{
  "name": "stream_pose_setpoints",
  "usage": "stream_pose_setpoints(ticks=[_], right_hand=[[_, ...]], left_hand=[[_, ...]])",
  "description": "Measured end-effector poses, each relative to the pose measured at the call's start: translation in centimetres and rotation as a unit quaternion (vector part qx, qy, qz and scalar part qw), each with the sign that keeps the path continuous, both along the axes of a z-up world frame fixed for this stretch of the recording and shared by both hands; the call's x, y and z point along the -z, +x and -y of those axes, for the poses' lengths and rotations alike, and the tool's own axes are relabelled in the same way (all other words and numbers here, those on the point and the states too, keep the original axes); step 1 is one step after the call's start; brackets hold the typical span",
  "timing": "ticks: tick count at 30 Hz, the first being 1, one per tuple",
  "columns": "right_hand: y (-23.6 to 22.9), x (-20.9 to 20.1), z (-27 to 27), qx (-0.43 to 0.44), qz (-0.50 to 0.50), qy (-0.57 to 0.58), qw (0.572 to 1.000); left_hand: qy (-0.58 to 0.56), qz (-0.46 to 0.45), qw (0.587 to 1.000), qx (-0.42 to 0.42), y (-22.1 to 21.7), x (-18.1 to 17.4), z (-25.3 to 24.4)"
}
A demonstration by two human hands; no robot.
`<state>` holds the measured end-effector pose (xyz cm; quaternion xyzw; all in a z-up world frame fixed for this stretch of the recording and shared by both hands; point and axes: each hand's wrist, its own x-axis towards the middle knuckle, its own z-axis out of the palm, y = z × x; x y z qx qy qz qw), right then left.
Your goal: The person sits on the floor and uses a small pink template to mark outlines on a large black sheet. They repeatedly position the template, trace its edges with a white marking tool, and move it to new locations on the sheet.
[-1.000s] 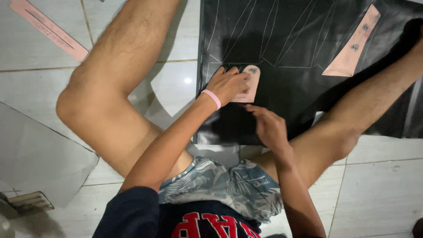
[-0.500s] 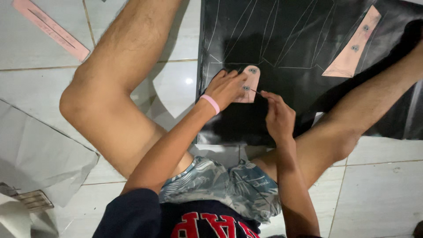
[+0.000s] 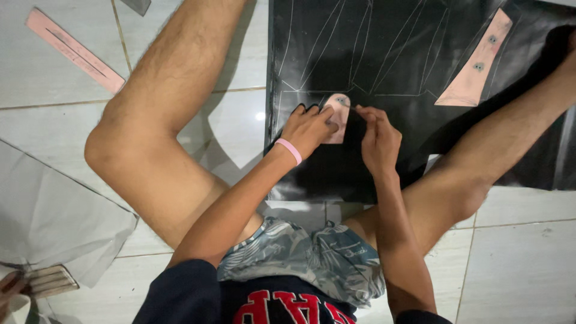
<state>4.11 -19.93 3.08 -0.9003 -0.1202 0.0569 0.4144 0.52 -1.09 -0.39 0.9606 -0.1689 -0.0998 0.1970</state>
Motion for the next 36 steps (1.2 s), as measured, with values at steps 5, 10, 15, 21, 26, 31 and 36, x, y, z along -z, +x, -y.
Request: stream_pose_setpoints(ticks=[5, 10, 15, 21, 26, 31, 36], right_hand=[[1.1, -0.1, -0.2, -0.008, 0.011, -0.001, 1.0], [1.3, -0.4, -0.8, -0.005, -0.051, 0.003, 0.999], [1.2, -1.1, 1.5, 0.018, -0.007, 0.036, 0.999], [-0.3, 0.9, 6.2, 0.106, -0.019, 0.103, 0.989], [-1.8, 3.4, 9.9, 0.232, -0.051, 0.182, 0.954], [-2.8, 4.7, 9.1, 0.144, -0.026, -0.08, 0.986], [-3.7, 3.6, 7.3, 0.076, -0.033, -0.166, 0.983]], left_hand=[[0.008, -0.009, 1.0, -0.013, 0.1, 1.2, 1.6], [0.036, -0.07, 0.997, 0.011, 0.6, 1.2, 1.9], [0.036, -0.018, 0.999, 0.015, 1.7, -0.9, -1.1], [0.087, -0.044, 0.995, -0.013, 3.1, -2.9, -3.0], [-0.189, -0.194, 0.916, -0.297, 3.3, -0.4, -3.3], [-0.429, -0.097, 0.85, -0.289, 1.4, 3.6, 5.5], [-0.402, -0.063, 0.88, -0.244, 0.5, 3.7, 6.7]])
